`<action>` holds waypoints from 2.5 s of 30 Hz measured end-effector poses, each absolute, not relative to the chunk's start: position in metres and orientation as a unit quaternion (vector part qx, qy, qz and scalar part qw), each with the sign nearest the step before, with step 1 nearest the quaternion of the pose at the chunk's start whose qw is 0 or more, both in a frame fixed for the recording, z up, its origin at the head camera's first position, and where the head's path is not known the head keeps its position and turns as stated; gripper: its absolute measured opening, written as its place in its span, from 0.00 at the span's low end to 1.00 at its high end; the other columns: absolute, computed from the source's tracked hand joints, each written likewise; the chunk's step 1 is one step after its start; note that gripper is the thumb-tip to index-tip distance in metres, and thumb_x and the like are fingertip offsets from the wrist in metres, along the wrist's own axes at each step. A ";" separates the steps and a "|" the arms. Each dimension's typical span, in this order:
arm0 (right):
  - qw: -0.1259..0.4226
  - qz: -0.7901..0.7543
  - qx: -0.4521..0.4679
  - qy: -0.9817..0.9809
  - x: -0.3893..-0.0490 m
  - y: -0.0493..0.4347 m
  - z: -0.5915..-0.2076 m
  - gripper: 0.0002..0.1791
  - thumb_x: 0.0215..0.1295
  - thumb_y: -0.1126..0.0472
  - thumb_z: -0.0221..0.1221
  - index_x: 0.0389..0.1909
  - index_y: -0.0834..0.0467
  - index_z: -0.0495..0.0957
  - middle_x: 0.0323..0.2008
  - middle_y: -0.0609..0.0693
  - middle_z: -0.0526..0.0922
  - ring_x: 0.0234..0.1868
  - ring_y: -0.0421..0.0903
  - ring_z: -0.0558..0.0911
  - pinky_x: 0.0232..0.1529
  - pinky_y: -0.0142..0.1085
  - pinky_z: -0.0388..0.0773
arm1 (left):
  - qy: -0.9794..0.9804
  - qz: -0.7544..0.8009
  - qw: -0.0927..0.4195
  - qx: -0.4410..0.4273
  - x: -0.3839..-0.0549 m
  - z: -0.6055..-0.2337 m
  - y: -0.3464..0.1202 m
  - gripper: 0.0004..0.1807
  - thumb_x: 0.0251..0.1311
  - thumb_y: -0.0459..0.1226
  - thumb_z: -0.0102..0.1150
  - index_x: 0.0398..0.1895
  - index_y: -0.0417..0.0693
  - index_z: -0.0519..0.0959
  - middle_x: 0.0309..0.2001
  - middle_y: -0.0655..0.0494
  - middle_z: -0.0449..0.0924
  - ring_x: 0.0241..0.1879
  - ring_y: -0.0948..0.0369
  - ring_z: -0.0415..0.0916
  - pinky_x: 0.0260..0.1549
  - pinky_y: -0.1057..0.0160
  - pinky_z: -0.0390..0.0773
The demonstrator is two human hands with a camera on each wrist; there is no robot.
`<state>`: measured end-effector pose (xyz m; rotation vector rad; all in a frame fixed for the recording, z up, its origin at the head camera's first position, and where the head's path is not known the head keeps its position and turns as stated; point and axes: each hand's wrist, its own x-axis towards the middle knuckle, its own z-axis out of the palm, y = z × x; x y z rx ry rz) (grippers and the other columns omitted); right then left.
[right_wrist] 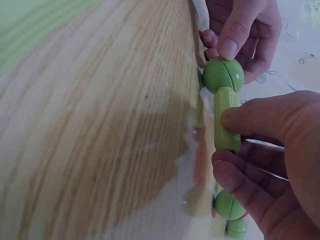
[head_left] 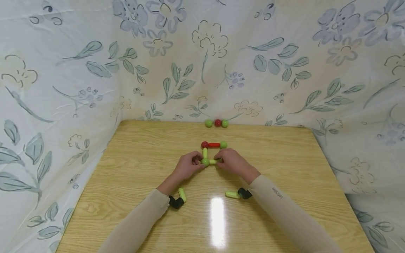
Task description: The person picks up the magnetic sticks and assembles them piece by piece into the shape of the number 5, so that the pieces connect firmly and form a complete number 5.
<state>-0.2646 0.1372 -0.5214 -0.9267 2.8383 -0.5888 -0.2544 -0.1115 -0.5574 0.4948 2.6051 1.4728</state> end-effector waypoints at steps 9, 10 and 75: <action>0.046 -0.195 -0.301 0.932 -0.266 0.134 -0.526 0.12 0.71 0.64 0.72 0.52 0.61 0.90 0.45 0.50 0.88 0.45 0.45 0.85 0.50 0.42 0.84 | 0.856 0.488 0.054 0.160 -0.254 -0.557 -0.112 0.13 0.66 0.35 0.78 0.49 0.47 0.85 0.40 0.56 0.84 0.37 0.60 0.78 0.39 0.62 0.79; 0.046 -0.197 -0.301 0.932 -0.266 0.133 -0.526 0.12 0.71 0.64 0.72 0.53 0.61 0.90 0.45 0.50 0.88 0.45 0.45 0.85 0.50 0.42 0.84 | 0.856 0.488 0.053 0.161 -0.255 -0.558 -0.112 0.13 0.66 0.35 0.78 0.49 0.47 0.85 0.40 0.56 0.84 0.37 0.60 0.78 0.39 0.62 0.79; -0.005 -0.332 -0.138 0.933 -0.354 0.206 -0.487 0.21 0.78 0.57 0.67 0.67 0.56 0.82 0.53 0.57 0.88 0.50 0.55 0.86 0.50 0.51 0.84 | 0.873 0.438 0.061 0.207 -0.259 -0.555 -0.117 0.18 0.67 0.35 0.76 0.59 0.50 0.89 0.43 0.57 0.85 0.39 0.61 0.78 0.40 0.61 0.80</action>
